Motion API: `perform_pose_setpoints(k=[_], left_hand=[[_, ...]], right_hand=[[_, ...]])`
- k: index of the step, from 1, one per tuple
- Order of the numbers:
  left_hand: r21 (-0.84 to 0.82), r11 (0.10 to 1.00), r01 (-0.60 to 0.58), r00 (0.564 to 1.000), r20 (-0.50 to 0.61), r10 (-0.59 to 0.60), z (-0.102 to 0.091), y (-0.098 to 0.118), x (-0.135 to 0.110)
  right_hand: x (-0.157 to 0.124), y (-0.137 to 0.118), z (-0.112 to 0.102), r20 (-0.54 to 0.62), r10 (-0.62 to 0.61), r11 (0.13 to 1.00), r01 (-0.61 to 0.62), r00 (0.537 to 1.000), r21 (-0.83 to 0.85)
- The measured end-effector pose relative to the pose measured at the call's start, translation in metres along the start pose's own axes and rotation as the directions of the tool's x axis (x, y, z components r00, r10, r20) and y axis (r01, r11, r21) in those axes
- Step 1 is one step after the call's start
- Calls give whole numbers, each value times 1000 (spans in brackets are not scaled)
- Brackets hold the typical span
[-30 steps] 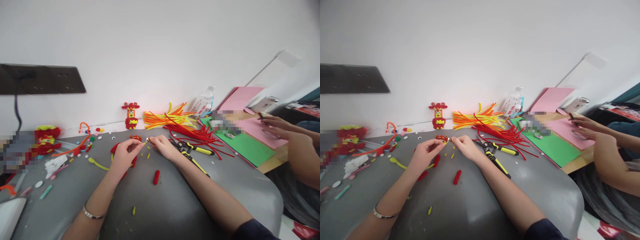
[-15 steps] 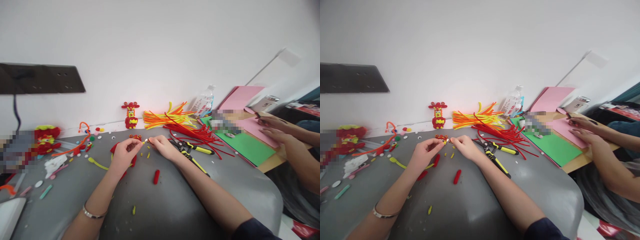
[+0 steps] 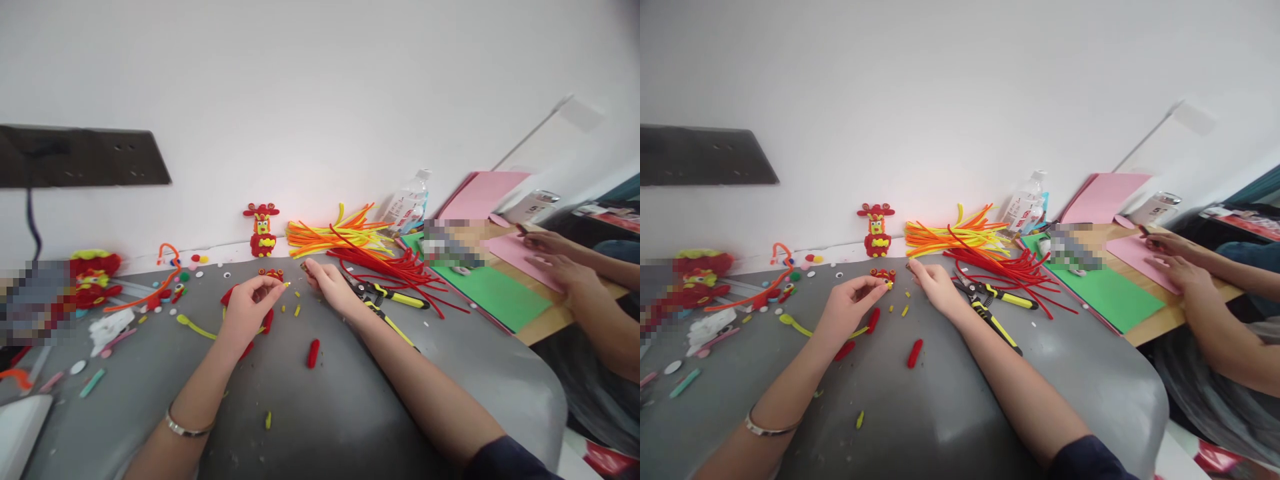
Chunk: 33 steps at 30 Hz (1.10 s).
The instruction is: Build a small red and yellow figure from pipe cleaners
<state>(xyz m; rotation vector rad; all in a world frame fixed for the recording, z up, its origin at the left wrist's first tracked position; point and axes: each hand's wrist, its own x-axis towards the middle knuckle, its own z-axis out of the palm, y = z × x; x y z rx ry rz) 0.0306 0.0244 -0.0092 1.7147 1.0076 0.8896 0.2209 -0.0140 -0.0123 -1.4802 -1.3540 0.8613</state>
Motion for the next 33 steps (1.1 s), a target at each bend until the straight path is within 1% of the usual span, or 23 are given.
perform_pose_setpoints(k=[2, 4, 9, 19, 23, 26, 30, 33], left_hand=[[2, 1000, 6, 1000, 2, -6, 0, -1, 0], [-5, 1000, 14, 1000, 7, -14, 0, -1, 0], [-31, 999, 8, 1000, 10, -7, -1, 0, 0], [-82, 997, -12, 1000, -21, 10, -1, 3, 0], [-77, 997, -3, 1000, -14, 2, -1, 3, 0], [-83, 996, 15, 1000, -8, -15, -2, 2, 0], [-170, 985, 42, 999, -11, -44, -2, 2, 1], [-217, 975, 51, 999, -6, -54, -2, 4, 0]], right_hand=[[2, 2, -3, -60, -2, 999, 5, 998, 38], [4, 4, -5, -87, -10, 998, 15, 996, 59], [6, 9, -5, -87, -21, 998, 25, 996, 49], [4, 4, -7, -61, -29, 997, 33, 998, 69], [4, 2, -7, -40, -30, 996, 33, 999, 78], [2, -1, -6, 3, -37, 995, 37, 999, 96], [0, -4, -4, 92, -60, 989, 46, 994, 139], [-1, -4, -2, 122, -92, 984, 71, 988, 164]])
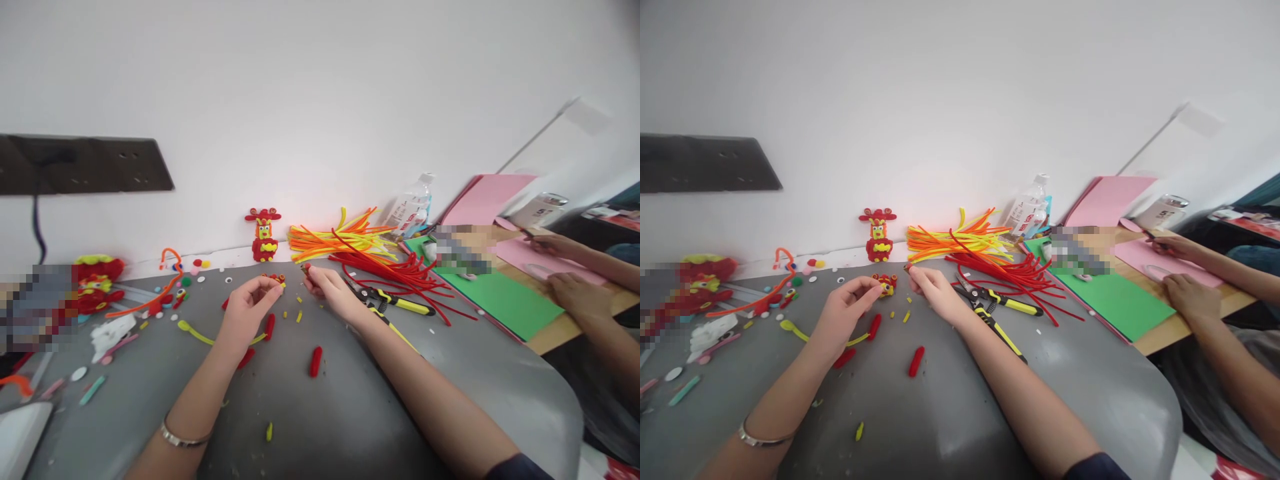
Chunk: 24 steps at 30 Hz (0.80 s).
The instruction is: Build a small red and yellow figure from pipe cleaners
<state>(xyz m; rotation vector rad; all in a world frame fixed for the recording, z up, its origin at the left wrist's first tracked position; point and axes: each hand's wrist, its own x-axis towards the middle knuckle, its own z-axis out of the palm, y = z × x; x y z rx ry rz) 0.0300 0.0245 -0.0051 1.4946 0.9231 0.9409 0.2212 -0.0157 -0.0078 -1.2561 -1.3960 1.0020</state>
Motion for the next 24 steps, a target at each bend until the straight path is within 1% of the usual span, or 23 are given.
perform_pose_setpoints(k=[5, 9, 13, 16, 19, 24], left_hand=[[-24, 1000, 7, 1000, 15, -7, 1, 2, -2], [-70, 997, -20, 1000, 7, 20, 5, 3, -2], [-99, 995, -32, 999, -5, 32, 10, 4, -3], [-124, 991, -41, 999, -13, 40, 12, 4, -5], [-139, 989, -53, 999, -18, 51, 13, 3, -6], [-159, 982, -101, 995, -14, 100, 13, -1, -5]], right_hand=[[-3, -4, 2, 25, -23, 1000, 23, 999, -6], [-5, -7, 8, 58, -31, 999, 29, 998, 24], [-6, -5, 20, 51, -17, 994, 12, 999, 106], [-7, -4, 26, 33, -8, 976, 1, 999, 217], [-7, -3, 28, 13, -4, 951, 0, 1000, 310], [-10, -6, 29, 15, 17, 931, -21, 1000, 363]])
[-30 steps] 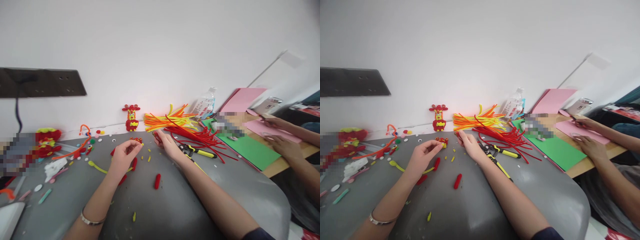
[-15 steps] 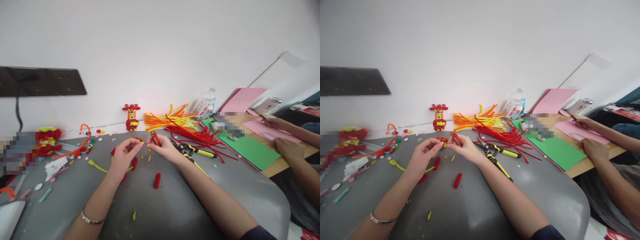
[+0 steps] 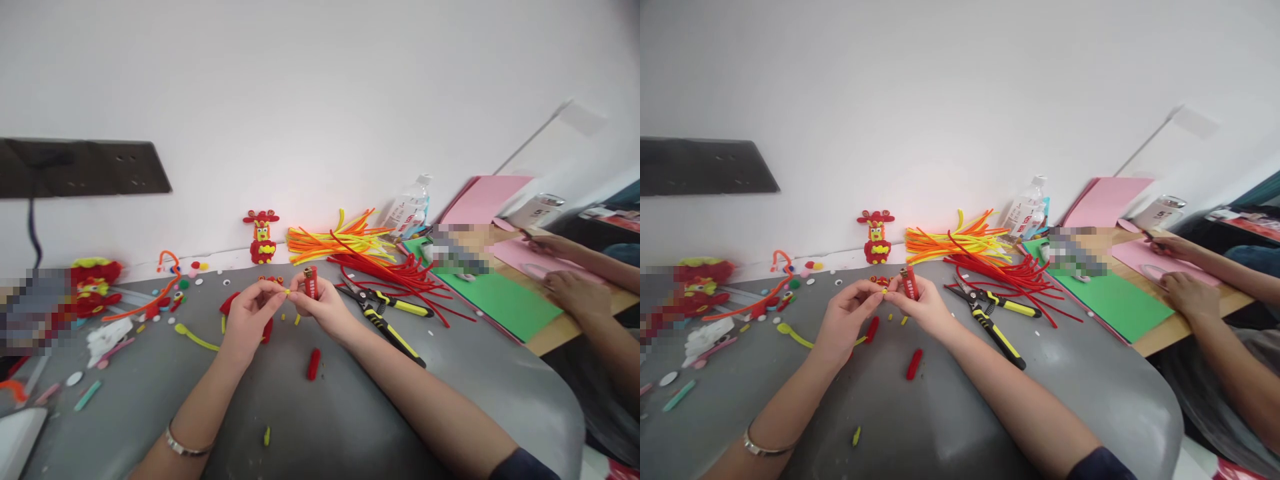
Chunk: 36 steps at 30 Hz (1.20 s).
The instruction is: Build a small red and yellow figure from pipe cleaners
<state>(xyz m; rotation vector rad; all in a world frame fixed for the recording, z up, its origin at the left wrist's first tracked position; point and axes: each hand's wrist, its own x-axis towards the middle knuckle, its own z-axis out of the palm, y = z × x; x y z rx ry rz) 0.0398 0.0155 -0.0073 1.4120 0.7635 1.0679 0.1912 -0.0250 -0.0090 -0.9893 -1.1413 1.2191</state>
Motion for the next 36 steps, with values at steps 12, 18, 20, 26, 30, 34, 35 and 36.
perform_pose_setpoints(k=[12, 18, 20, 26, 30, 34, 35, 36], left_hand=[[-37, 995, -89, 995, 50, 91, -1, -3, 1], [-16, 996, -91, 995, 43, 91, -1, -5, 0], [6, 995, -95, 995, 42, 95, -1, -4, 0], [61, 989, -137, 990, 39, 135, 1, -3, -1], [67, 983, -170, 985, 40, 167, 1, -5, -1], [60, 986, -156, 987, 46, 154, 1, -6, -1], [62, 987, -146, 989, 46, 143, 1, -5, -1], [67, 989, -134, 990, 46, 131, 1, -5, -1]], right_hand=[[-4, 0, 4, -44, -58, 998, 56, 997, -29], [-5, 1, 2, -54, -70, 995, 66, 996, -73], [-5, 2, 2, -57, -70, 995, 66, 996, -81], [-4, 1, 2, -84, -81, 990, 70, 993, -124], [-4, 0, 2, -87, -69, 988, 56, 994, -143], [-4, 1, 1, -88, -69, 989, 57, 994, -135], [-3, 2, 1, -91, -70, 990, 58, 993, -132], [-3, 2, 1, -94, -70, 990, 57, 993, -130]])
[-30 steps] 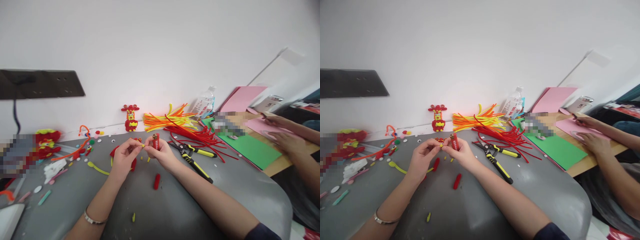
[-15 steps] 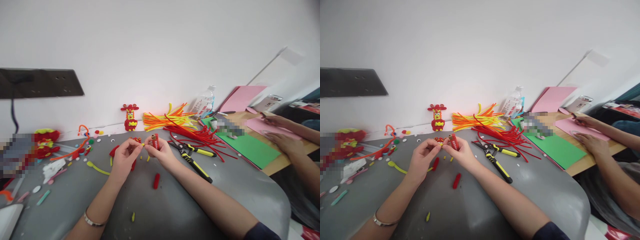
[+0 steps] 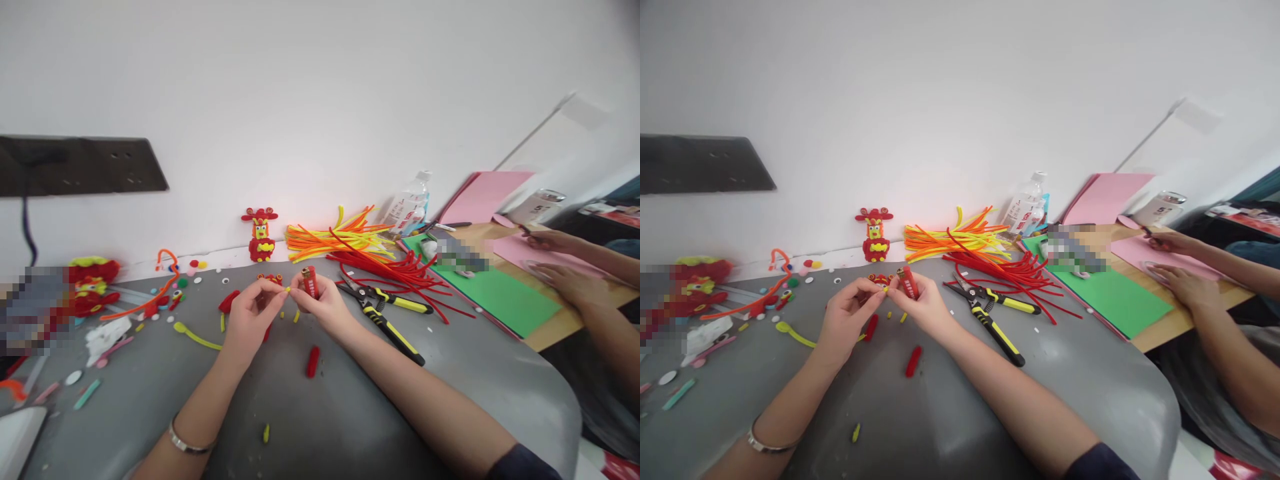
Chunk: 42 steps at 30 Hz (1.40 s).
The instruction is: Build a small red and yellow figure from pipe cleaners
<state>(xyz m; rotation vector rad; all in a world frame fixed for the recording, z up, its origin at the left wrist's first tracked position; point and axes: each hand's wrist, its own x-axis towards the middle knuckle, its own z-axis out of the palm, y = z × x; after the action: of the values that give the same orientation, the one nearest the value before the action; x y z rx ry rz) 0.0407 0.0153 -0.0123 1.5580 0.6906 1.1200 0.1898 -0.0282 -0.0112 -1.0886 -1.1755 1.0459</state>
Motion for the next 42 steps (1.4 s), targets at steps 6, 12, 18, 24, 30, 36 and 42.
perform_pose_setpoints(k=[6, 12, 18, 24, 30, 36, 42], left_hand=[[17, 997, 74, 997, 12, -75, -1, 4, 1], [13, 991, 135, 991, -16, -134, -4, 7, 4], [0, 980, 197, 980, 35, -197, -7, 8, 6], [18, 976, 215, 972, 92, -216, -9, 9, 3], [31, 979, 201, 970, 132, -204, -9, 9, 4], [64, 981, 181, 968, 164, -189, -11, 10, 4], [94, 981, 169, 968, 171, -184, -13, 8, 4]], right_hand=[[1, -1, -1, 8, 17, 999, -17, 1000, 43], [4, 0, -5, 73, 49, 992, -57, 996, 113], [3, -1, -7, 122, 71, 995, -78, 990, 55], [3, -3, -7, 137, 73, 996, -78, 988, 37], [5, -1, -9, 150, 61, 998, -65, 987, 24], [4, -3, -8, 146, 55, 998, -56, 988, -2], [4, -3, -9, 144, 48, 998, -44, 988, -33]])
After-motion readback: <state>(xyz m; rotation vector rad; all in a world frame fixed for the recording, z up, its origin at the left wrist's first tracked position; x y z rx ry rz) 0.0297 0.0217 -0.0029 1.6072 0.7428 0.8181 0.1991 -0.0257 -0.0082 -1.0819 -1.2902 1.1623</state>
